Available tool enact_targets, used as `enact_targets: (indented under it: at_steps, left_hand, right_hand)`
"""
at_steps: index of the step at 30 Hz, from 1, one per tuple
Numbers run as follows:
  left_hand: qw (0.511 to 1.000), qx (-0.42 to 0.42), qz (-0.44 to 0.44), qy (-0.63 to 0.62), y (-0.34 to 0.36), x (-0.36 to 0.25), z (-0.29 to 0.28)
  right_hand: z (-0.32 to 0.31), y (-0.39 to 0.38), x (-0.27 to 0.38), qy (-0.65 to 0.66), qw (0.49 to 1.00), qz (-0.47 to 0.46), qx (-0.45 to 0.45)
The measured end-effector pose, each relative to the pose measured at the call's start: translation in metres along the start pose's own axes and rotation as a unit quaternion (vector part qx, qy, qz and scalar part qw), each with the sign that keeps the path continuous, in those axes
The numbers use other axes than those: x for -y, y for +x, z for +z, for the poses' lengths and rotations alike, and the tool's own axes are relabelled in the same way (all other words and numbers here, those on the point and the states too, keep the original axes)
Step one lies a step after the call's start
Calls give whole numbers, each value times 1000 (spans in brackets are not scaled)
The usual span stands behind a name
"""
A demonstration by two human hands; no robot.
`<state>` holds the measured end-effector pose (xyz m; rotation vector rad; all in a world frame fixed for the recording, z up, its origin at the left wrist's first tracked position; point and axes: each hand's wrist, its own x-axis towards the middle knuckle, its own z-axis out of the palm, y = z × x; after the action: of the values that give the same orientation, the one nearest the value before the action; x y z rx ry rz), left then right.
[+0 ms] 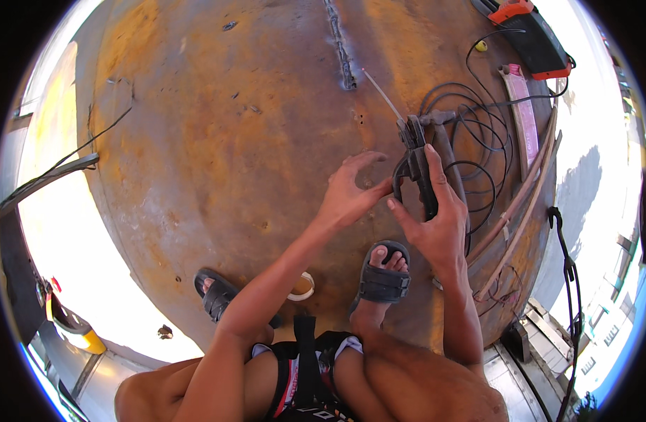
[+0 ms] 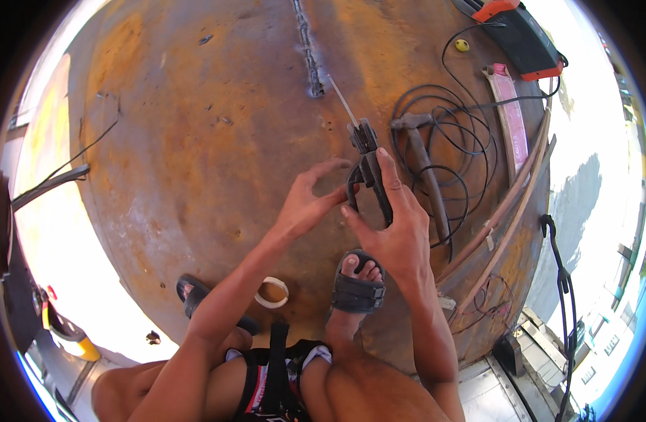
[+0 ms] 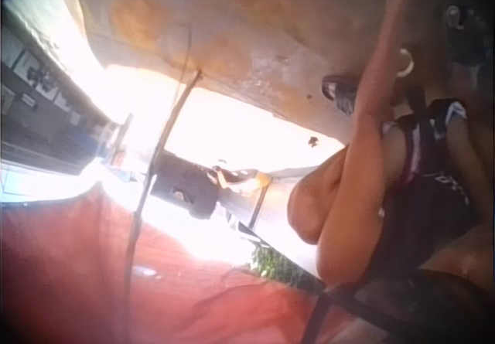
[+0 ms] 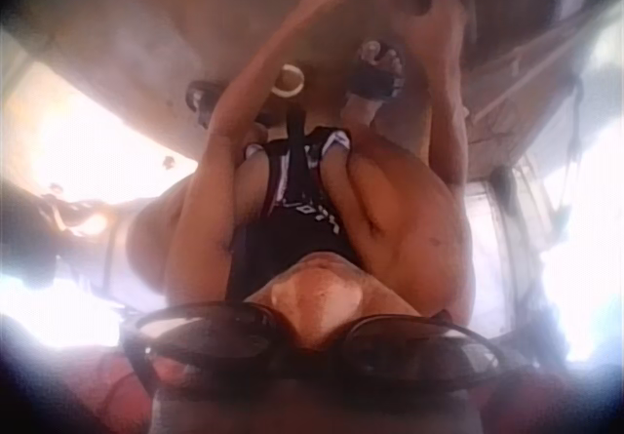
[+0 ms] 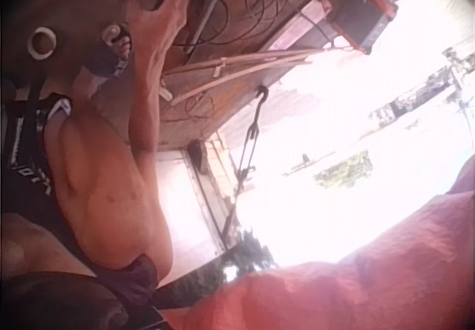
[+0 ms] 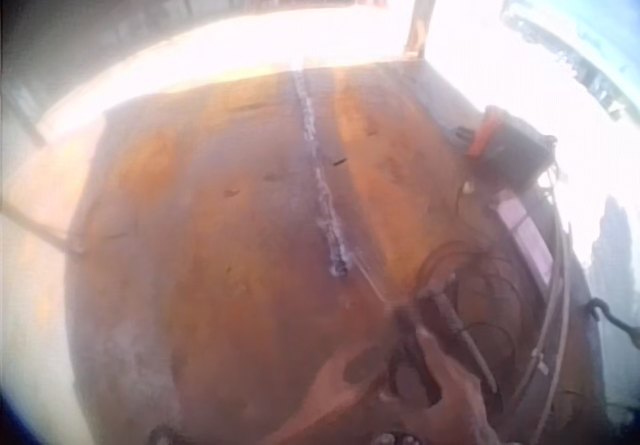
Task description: The person welds a seam on a large curved metal surface using a welding torch and electrode rod. They periodically stop to chip away slag with a hammer and reposition the torch to continue the weld.
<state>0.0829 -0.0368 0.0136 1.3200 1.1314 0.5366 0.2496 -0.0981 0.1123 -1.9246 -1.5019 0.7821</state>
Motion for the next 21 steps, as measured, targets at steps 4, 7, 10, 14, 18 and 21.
enact_targets:
  at_steps: [4,7,10,14,18,21]
  left_hand:
    - [1000,6,6,-4,-1,-1,-1]
    - [1000,12,5,-1,-2,0,-3]
    - [1000,12,5,2,-1,2,-3]
    - [1000,2,3,2,-1,5,-3]
    - [1000,9,6,-17,-1,4,-4]
    - [1000,7,3,-19,-2,2,-4]
  right_hand:
    - [-3,-1,2,-14,1000,11,17]
    - [0,0,-1,-5,1000,-11,13]
    - [-1,0,0,-1,1000,-1,21]
    - [0,3,2,2,1000,-3,23]
    - [0,3,3,0,1000,0,24]
    - [0,3,2,1,1000,5,26]
